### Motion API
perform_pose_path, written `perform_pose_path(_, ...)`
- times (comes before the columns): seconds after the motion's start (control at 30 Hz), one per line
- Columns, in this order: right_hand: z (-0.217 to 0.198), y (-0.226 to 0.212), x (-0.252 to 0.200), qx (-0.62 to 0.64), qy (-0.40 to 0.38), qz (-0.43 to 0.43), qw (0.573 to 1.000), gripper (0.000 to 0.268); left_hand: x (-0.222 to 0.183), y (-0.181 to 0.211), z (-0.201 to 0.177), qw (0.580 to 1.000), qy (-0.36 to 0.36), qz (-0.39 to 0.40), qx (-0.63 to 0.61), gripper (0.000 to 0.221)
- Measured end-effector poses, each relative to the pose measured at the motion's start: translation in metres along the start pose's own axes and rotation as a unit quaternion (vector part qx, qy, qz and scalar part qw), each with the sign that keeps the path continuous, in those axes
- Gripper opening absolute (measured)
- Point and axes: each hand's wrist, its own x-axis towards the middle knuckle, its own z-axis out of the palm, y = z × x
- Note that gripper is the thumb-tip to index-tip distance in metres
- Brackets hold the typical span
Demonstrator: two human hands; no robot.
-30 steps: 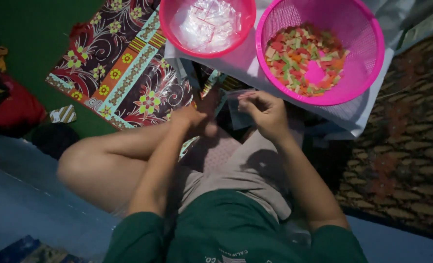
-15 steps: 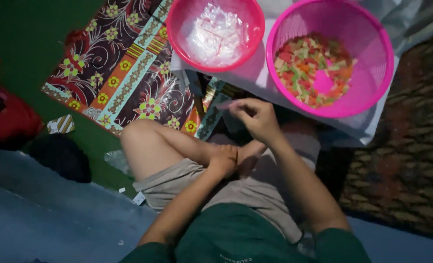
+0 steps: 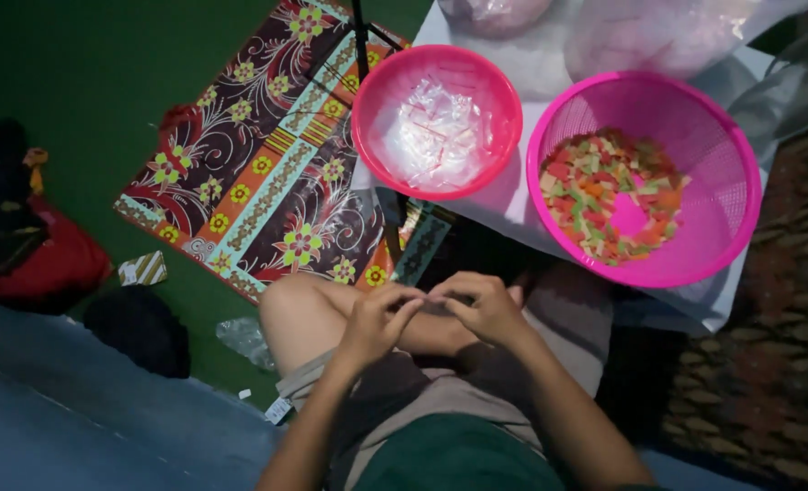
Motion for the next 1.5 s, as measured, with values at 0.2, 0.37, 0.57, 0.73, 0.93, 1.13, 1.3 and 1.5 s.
perform_pose_path(0.2,-0.022,-0.017,-0.014,-0.063,-0.016,0.02,0.998,0.033,-0.005,-0.005,0.01,0.999,-0.027,0.001,0.019,0.009)
perform_pose_path(0.37,-0.054,-0.063,-0.045,-0.077,0.058,-0.069,0.993,0.029,0.001,0.005,0.015,0.982,-0.03,-0.182,0.033,0.019)
perform_pose_path(0.57,-0.066,-0.068,-0.088,-0.123,0.086,-0.031,0.988,0.014,0.011,0.009,0.043,0.975,-0.098,-0.2,-0.012,0.019)
perform_pose_path(0.73,-0.062,-0.079,-0.114,-0.086,0.117,0.027,0.989,0.014,0.01,0.026,0.046,0.981,-0.136,-0.139,-0.017,0.019)
perform_pose_path(0.93,-0.034,-0.087,-0.119,-0.031,0.151,0.068,0.986,0.021,-0.016,0.044,0.049,0.986,-0.15,-0.062,0.033,0.015)
perform_pose_path(1.13,-0.022,-0.092,-0.123,-0.016,0.135,0.041,0.99,0.019,-0.043,0.041,0.051,0.982,-0.138,-0.128,-0.006,0.02)
perform_pose_path(1.3,-0.022,-0.101,-0.133,-0.004,0.135,0.029,0.99,0.015,-0.054,0.05,0.056,0.987,-0.124,-0.096,0.043,0.013)
perform_pose_path(1.5,-0.029,-0.101,-0.144,0.012,0.117,0.045,0.992,0.016,-0.06,0.059,0.055,0.985,-0.127,-0.112,0.019,0.01)
